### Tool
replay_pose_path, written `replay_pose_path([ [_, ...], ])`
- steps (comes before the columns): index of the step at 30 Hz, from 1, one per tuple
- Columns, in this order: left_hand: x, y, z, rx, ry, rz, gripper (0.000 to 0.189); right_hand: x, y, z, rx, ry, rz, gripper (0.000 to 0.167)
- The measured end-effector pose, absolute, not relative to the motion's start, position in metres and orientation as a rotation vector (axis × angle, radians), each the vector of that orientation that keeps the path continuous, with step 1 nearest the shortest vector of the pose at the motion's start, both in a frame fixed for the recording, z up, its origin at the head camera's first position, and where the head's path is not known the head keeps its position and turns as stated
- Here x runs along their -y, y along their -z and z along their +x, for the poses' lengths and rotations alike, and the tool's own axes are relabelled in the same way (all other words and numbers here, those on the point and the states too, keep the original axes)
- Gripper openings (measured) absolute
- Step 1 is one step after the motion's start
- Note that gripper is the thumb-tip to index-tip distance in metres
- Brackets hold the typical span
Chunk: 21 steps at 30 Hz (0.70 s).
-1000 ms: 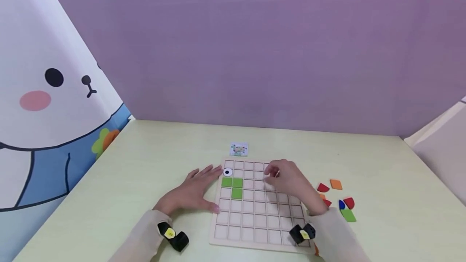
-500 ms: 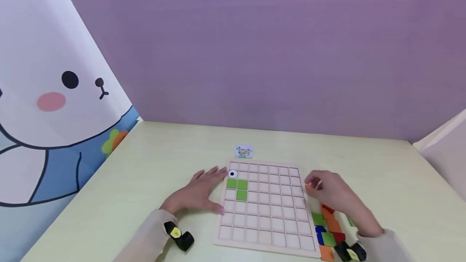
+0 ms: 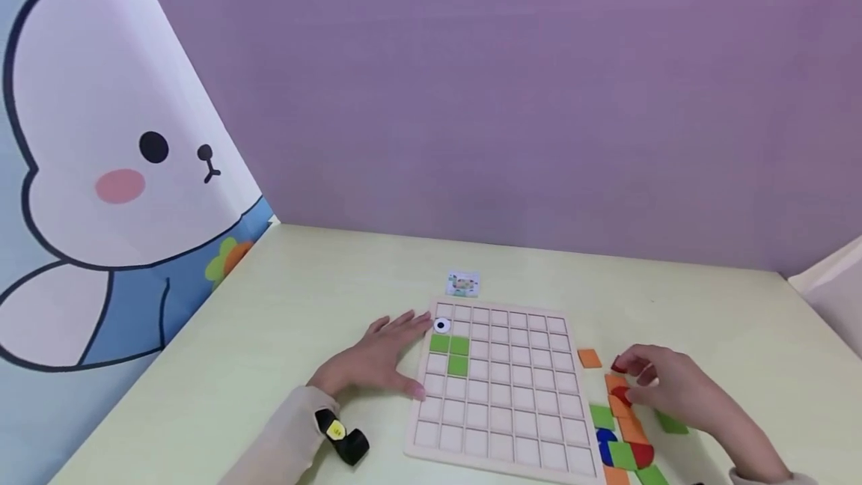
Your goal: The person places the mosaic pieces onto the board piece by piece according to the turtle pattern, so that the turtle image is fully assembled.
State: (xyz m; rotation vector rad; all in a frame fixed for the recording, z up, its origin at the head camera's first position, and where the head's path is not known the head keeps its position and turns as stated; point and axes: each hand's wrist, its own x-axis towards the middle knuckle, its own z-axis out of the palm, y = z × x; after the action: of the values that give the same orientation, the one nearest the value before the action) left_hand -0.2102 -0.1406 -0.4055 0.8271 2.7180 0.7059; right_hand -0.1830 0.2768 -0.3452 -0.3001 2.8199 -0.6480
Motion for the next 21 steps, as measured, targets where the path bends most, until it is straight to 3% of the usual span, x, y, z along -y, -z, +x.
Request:
replay_pose_path([
  [11,0.136,0.405,-0.212,-2.711,-0.684,0.833,0.108,-0.281,0.357,-0.186,-2.751,0.685,-0.203,0.024],
  [21,0.139,0.405,-0.209,-2.717,-0.692,0.810,0.109,-0.279,0.365,-0.189,-2.781,0.726,-0.313,0.017],
])
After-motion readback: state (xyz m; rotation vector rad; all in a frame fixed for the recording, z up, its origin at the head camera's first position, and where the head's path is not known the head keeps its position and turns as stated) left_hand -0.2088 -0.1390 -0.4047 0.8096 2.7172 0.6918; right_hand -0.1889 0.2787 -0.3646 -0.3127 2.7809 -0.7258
